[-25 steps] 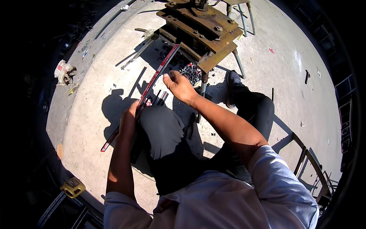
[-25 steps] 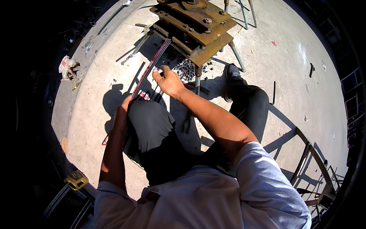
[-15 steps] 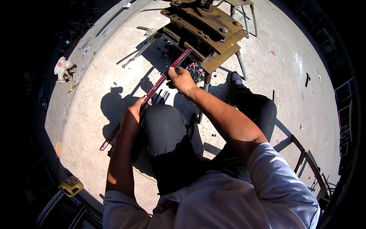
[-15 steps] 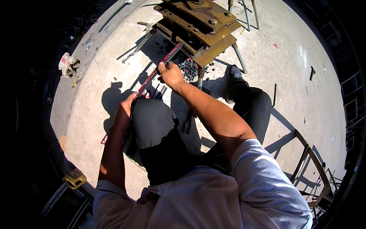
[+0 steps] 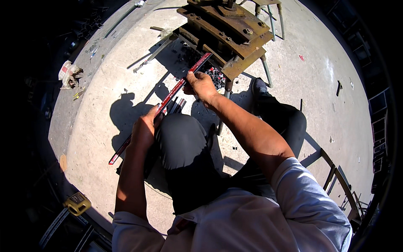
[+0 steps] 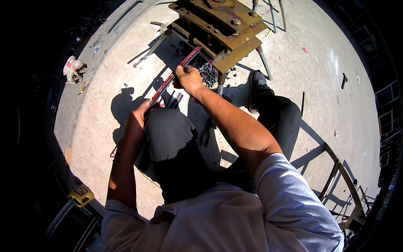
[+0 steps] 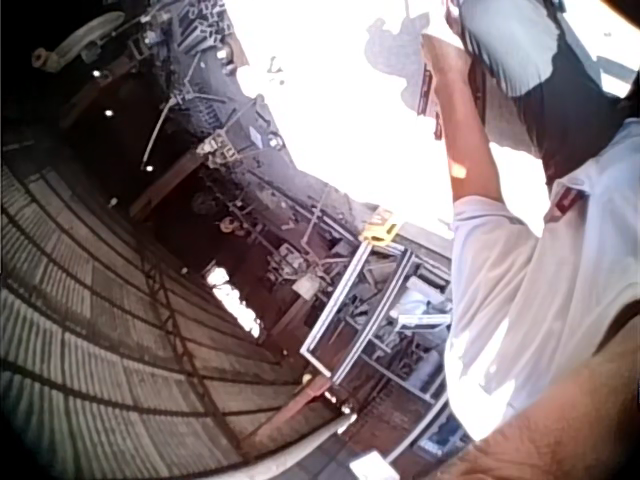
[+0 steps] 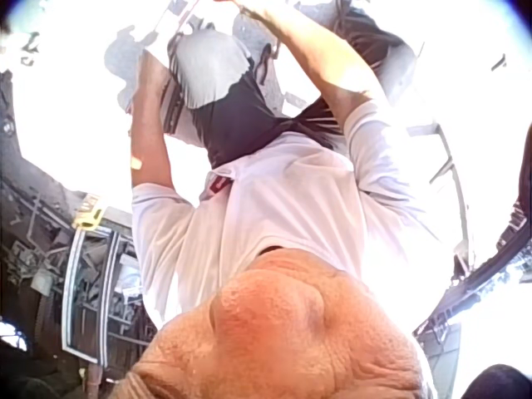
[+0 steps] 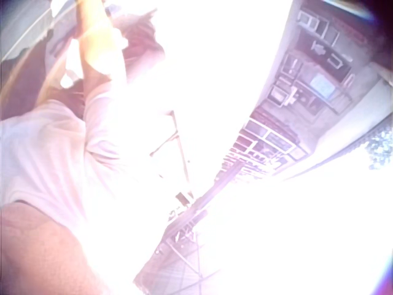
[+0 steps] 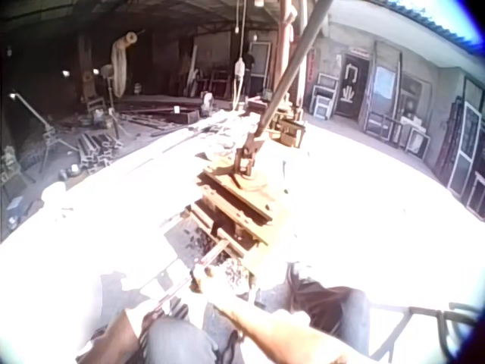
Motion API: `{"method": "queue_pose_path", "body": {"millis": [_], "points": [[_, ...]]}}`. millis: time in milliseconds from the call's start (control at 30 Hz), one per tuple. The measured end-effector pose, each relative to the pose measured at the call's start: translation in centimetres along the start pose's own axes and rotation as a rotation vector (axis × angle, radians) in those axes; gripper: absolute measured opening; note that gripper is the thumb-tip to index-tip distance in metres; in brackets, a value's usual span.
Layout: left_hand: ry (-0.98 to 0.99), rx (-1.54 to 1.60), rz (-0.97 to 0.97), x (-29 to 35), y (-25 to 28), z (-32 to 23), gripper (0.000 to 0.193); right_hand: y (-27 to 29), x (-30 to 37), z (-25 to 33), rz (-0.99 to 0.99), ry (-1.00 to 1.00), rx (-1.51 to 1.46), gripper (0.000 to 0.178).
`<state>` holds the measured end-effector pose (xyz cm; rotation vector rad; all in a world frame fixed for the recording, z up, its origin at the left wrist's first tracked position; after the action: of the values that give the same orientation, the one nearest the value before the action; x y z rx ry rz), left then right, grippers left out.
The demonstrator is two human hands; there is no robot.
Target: The person retrieves a stack of metal profiles from a box, carries them to a manual press machine, and cuts them into shorter pieces one by one. The person repeatedly places each profile into the press, operates the lever to cut, and collects the cut pieces on the floor.
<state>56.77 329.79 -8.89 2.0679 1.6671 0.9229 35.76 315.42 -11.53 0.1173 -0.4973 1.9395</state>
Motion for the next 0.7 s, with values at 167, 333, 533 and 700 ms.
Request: {"method": "queue_pose_path", "body": {"millis": [167, 333, 533, 700], "points": [[-0.004, -0.017, 0.008, 0.3, 0.0, -0.2, 0.045, 0.0, 0.3, -0.3, 0.019, -0.022, -0.091, 0.046], [-0.016, -0.081, 0.007, 0.3, 0.4, -1.4, 0.045, 0.2, 0.3, -0.1, 0.042, 0.026, -0.176, 0.041], [-0.03, -0.207, -0.04, 0.4, 2.4, -3.9, 0.041, -0.6, -0.1, 0.3, 0.011, 0.021, -0.231, 0.036], [0.021, -0.294, -0.025, -0.5, 3.6, -5.1, 0.037, -0.3, -1.0, 0.3, -0.004, 0.056, -0.237, 0.038]]}}
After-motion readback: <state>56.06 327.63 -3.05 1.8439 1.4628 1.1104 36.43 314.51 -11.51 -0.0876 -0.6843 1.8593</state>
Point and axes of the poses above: each hand's wrist, its own x-axis away from the middle knuckle, its own y-axis out of the back of the hand, z = x × y, the point moved 9 cm from there along -x, towards the middle knuckle, and after that the axes turned 11 degrees about z, right-handed, at the moved point
